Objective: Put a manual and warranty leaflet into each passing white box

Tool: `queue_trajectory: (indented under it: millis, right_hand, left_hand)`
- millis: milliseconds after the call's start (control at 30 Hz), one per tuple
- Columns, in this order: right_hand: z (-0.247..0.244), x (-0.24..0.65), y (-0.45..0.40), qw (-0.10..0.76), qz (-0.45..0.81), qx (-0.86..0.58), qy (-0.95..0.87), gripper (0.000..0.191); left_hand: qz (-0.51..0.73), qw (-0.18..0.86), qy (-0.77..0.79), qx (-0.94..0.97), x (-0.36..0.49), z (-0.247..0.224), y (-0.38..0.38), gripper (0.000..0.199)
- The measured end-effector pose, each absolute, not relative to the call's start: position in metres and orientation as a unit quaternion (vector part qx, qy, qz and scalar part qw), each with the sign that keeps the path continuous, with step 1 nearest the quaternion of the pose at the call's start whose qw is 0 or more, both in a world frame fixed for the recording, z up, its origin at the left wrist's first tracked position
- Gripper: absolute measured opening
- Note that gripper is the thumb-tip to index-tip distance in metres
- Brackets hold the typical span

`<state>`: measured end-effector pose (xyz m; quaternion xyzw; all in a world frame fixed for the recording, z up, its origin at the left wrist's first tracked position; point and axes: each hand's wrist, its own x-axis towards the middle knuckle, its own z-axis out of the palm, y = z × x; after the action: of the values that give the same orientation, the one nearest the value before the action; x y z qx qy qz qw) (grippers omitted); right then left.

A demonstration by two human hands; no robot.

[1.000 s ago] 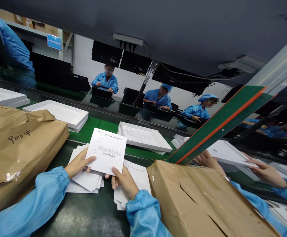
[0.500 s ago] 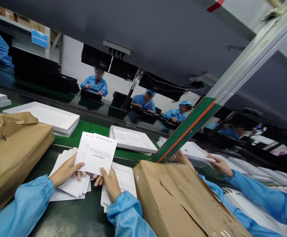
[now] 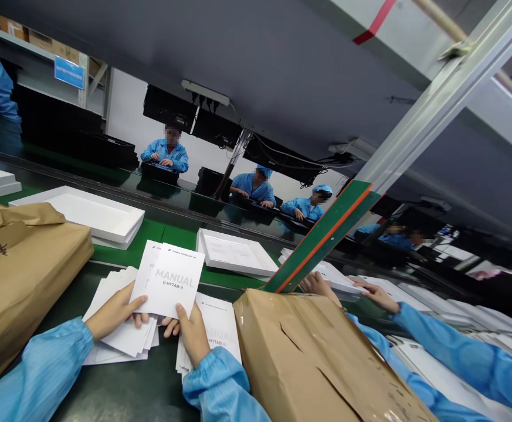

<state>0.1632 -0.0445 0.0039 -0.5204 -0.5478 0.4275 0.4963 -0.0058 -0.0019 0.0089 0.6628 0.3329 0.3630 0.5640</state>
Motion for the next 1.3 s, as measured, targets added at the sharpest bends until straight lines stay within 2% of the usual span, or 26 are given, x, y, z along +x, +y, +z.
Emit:
queue_trajectory:
  millis: [467,633,900,1000,1167,1300]
  right_hand:
    - [0.002,0.158,-0.048,0.517,0.366,-0.534,-0.560,0.034]
    - [0.001,0.158,-0.052,0.513,0.296,-0.561,-0.579,0.038]
    - [0.002,0.155,-0.060,0.463,0.170,-0.588,-0.641,0.033]
    - [0.001,0.156,-0.059,0.471,0.189,-0.580,-0.637,0.034]
    - [0.001,0.159,-0.049,0.493,0.318,-0.569,-0.577,0.040]
    - [0.001,0.160,-0.047,0.487,0.329,-0.565,-0.579,0.039]
  left_hand:
    - [0.370,0.540,0.352,0.669,-0.004,0.006,-0.003,0.042]
    - [0.374,0.549,0.359,0.656,-0.003,0.005,-0.003,0.040]
    - [0.383,0.599,0.336,0.618,-0.004,0.004,0.000,0.032]
    - [0.380,0.605,0.333,0.615,-0.003,0.004,0.002,0.034]
    - [0.374,0.597,0.336,0.625,-0.003,0.001,0.002,0.039]
    - [0.375,0.594,0.339,0.626,-0.003,0.001,0.001,0.042]
